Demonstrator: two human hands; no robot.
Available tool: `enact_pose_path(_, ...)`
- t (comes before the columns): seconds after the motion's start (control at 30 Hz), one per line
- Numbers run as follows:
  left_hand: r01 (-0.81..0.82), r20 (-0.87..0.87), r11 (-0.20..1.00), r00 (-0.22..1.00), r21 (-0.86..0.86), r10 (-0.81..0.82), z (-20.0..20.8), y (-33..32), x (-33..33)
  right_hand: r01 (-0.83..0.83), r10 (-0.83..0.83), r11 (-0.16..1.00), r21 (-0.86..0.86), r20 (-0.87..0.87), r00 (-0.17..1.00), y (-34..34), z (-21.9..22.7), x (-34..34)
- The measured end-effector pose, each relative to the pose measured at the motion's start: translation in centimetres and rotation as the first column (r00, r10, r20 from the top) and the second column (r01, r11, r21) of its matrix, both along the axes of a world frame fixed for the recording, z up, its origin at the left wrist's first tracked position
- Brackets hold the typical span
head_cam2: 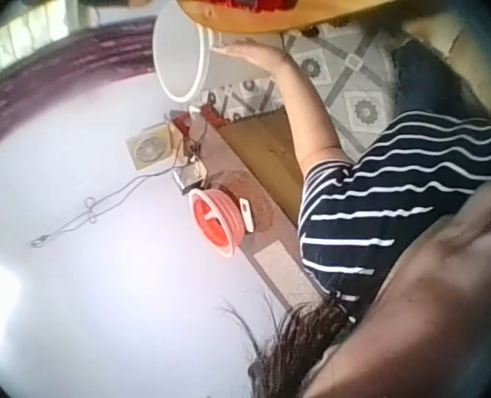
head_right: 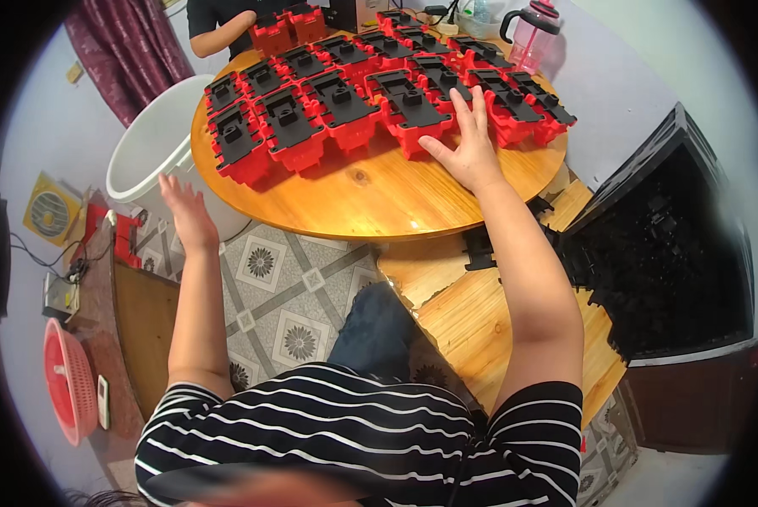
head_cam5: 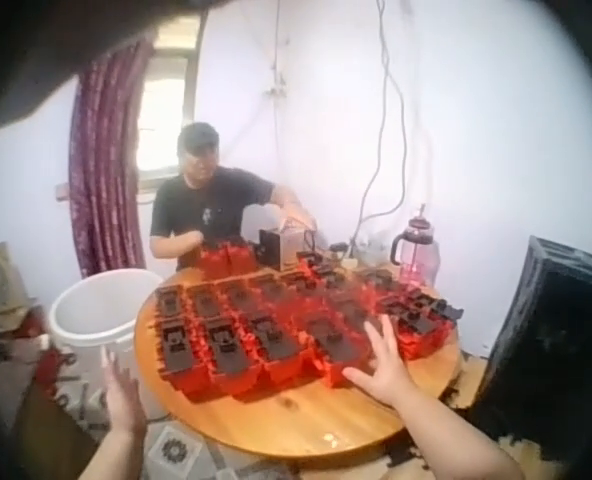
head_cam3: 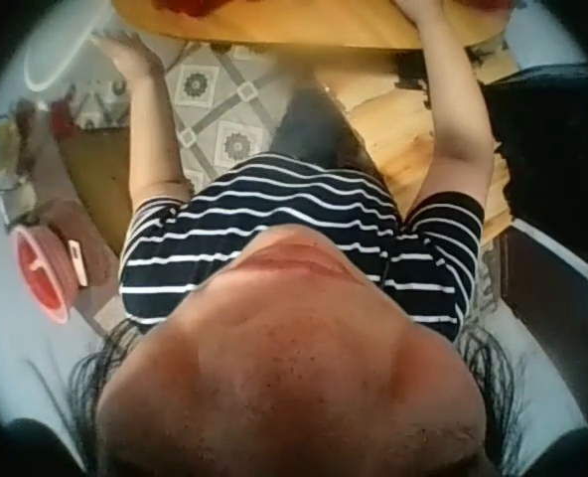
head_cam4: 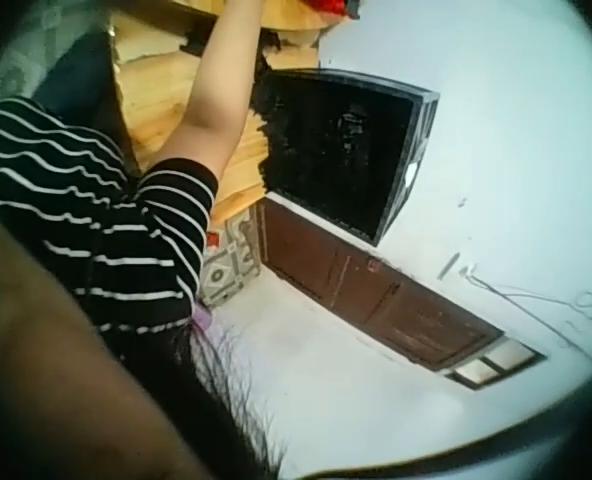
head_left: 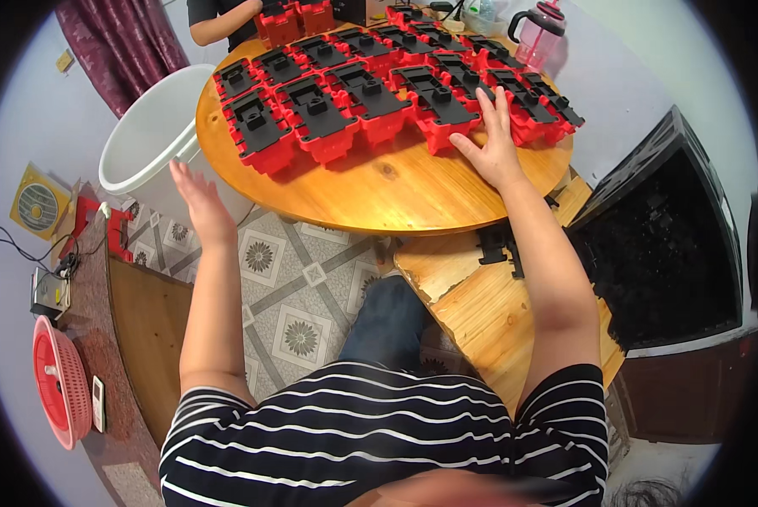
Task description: The person assembles red and black plastic toy parts into finished units by hand.
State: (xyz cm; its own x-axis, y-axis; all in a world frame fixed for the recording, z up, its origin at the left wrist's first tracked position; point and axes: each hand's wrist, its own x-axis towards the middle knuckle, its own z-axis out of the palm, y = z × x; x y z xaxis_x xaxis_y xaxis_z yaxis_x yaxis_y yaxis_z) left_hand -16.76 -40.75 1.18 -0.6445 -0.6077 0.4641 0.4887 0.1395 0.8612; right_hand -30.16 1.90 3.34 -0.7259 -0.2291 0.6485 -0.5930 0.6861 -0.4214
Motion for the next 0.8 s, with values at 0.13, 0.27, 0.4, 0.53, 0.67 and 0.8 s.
enact_pose_path(0.13, 0.116, 0.01, 0.947, 0.992, 0.299, -0.124, 0.9, -0.6, -3.1, 0.058, -0.06, 0.998, -0.017, -0.106, 0.993, -0.8, 1.6, 3.4)
enact_pose_path(0.27, 0.153, 0.043, 0.936, 0.984, 0.318, -0.176, 0.6, 0.1, -3.4, 0.222, -0.323, 0.945, -0.241, -0.573, 0.753, 5.7, 3.9, 0.8)
enact_pose_path(0.4, 0.184, -0.01, 0.91, 0.981, 0.372, -0.195, 0.3, 2.8, -3.7, 0.402, -0.465, 0.671, -0.623, 0.069, 0.882, 17.8, 3.6, -6.5)
enact_pose_path(0.53, 0.15, -0.004, 0.925, 0.987, 0.349, -0.159, 1.0, 3.9, -4.0, 0.427, -0.235, 0.459, -0.779, 0.357, 0.904, 20.8, 2.2, -8.5)
enact_pose_path(0.67, 0.293, -0.119, 0.891, 0.956, 0.346, -0.269, 0.8, 3.9, -5.0, 0.22, 0.229, 0.419, -0.881, 0.337, 0.913, 16.7, 0.7, -9.4)
enact_pose_path(0.8, 0.313, -0.153, 0.884, 0.949, 0.347, -0.276, 1.0, 4.7, -5.4, 0.221, 0.172, 0.436, -0.872, 0.322, 0.931, 14.5, 0.1, -10.3)
